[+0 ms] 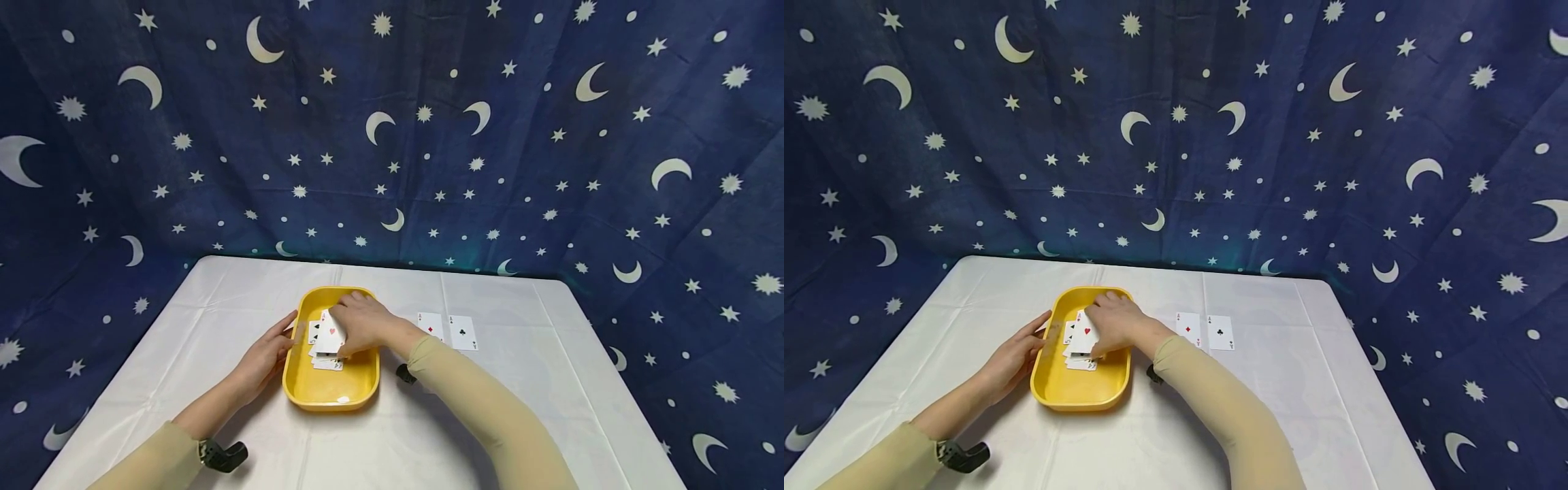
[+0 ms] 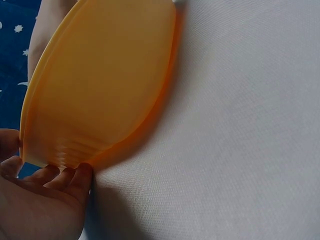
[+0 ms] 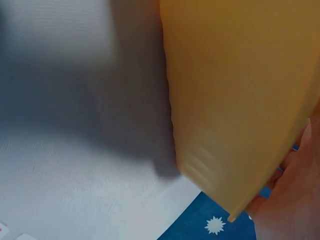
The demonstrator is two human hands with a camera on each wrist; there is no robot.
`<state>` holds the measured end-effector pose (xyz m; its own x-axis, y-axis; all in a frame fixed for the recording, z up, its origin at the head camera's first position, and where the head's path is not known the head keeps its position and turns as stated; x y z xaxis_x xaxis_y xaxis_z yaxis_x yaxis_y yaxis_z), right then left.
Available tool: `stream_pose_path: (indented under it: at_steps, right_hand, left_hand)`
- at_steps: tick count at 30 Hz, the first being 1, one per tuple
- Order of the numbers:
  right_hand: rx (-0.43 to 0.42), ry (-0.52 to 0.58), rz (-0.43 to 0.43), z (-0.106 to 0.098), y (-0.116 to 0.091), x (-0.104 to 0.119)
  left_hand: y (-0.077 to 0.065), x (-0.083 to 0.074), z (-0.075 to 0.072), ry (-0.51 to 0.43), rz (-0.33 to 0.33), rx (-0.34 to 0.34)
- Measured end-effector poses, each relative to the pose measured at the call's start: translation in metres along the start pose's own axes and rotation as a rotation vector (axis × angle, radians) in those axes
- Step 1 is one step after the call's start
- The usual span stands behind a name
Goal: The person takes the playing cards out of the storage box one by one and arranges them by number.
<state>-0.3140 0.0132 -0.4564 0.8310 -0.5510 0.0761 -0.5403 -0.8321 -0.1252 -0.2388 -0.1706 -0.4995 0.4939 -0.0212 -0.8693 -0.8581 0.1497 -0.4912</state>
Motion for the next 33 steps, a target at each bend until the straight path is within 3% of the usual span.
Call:
stream_pose_path:
  at_steps: [7, 18, 33]
  right_hand:
    - [-0.033, 0.015, -0.040, -0.008, -0.012, 0.000]
    - [-0.101, 0.040, -0.027, -0.028, -0.041, -0.005]
    - [-0.214, 0.126, 0.085, -0.050, -0.097, -0.047]
  left_hand:
    - [0.000, 0.001, 0.001, -0.001, 0.000, 0.007]
    - [0.000, 0.001, 0.002, 0.004, 0.000, 0.001]
    - [-0.001, -0.001, 0.003, 0.030, 0.021, 0.001]
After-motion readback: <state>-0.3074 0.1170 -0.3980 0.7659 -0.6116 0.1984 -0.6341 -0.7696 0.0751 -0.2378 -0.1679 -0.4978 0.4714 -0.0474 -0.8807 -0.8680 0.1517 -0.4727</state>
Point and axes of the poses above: each hand's wrist, its own y-axis towards the middle knuckle, its own z-axis out of the palm, x = y × z, the point moved 5 cm from there along y, towards the middle knuckle, and after that the axes turned 12 degrees about -z, right-handed, at the moved point
